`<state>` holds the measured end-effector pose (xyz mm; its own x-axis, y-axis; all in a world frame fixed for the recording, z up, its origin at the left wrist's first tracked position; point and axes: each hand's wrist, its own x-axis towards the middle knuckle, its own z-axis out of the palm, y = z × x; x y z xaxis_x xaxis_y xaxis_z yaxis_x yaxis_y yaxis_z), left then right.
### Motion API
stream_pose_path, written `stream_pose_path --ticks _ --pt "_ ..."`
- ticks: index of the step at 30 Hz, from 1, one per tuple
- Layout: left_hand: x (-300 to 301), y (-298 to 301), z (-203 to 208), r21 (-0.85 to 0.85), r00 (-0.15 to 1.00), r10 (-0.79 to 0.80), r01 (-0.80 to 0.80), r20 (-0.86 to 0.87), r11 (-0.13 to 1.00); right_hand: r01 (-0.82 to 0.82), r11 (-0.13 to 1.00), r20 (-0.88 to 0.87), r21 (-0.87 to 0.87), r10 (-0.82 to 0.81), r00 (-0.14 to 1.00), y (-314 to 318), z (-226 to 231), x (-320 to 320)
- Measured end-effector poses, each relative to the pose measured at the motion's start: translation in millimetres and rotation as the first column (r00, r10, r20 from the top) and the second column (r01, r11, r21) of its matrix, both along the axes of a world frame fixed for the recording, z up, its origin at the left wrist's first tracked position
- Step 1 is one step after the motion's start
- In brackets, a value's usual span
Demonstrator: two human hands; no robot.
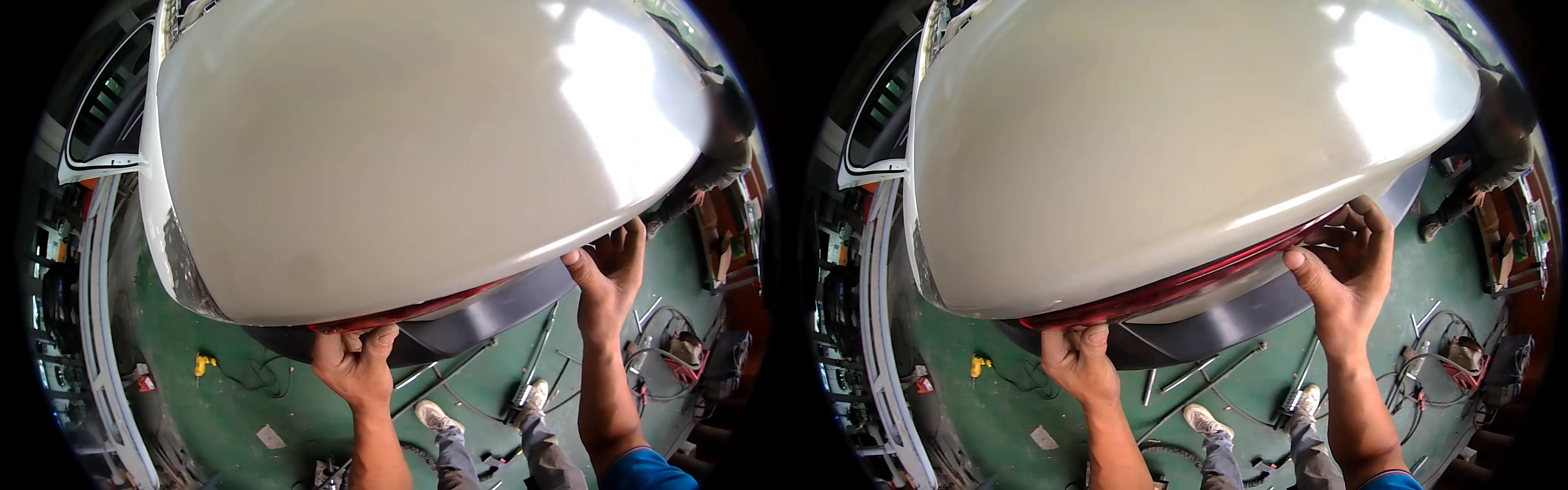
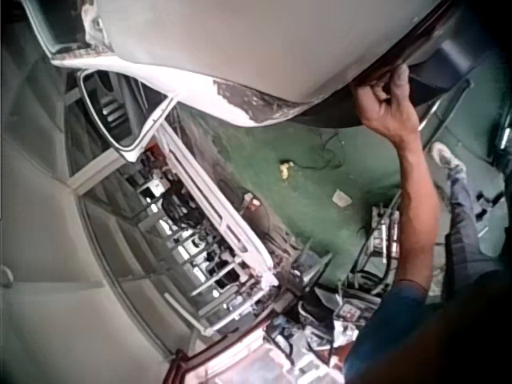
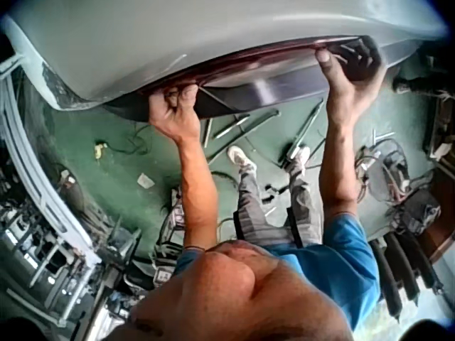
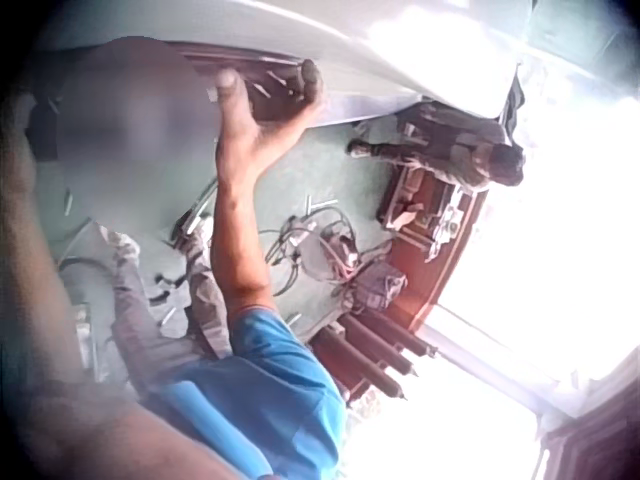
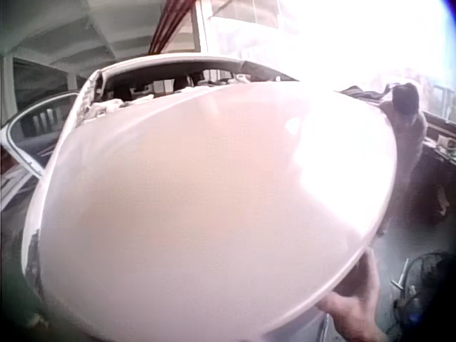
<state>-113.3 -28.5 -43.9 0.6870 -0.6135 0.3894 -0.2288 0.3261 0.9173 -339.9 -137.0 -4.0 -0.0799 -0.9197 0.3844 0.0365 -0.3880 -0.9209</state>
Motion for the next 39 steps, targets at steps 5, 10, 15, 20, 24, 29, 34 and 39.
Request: stream_pose_path --ticks 5,10,15,20,24,29,34,39 --pt "-2 9 -18 0.018 0.995 0.031 -0.033 0.097 0.999 -0.039 0.997 -0.019 -0.071 0.038 0.999 -6 -10 -15" --pt "5 8 -26 0.032 0.974 0.04 -0.048 0.224 0.998 -0.047 0.995 -0.029 -0.087 0.045 0.999 -13 -16 -13" --pt "-2 2 -21 -0.027 0.994 0.012 -0.009 0.111 1.0 -0.031 0.997 -0.043 -0.077 0.028 0.999 -13 -19 -14" --pt "6 11 -33 -0.004 0.962 0.0 0.001 0.273 1.0 -0.038 0.996 -0.059 -0.078 0.033 0.998 -13 -17 -14" --pt "7 2 -28 -0.043 0.827 0.128 -0.125 0.547 0.991 -0.043 0.995 -0.029 -0.087 0.041 0.999 -16 -20 -12" --pt "2 2 -25 -0.072 0.857 0.061 -0.028 0.511 0.997 -0.061 0.995 0.032 -0.075 0.063 0.997 -14 -25 -15" --pt "2 2 -27 -0.082 0.851 0.048 -0.006 0.523 0.997 -0.059 0.997 0.043 -0.058 0.062 0.997 -14 -28 -15" --pt "4 -1 -29 -0.103 0.84 0.052 0.005 0.54 0.995 -0.056 0.996 0.047 -0.064 0.059 0.997 -12 -30 -14"
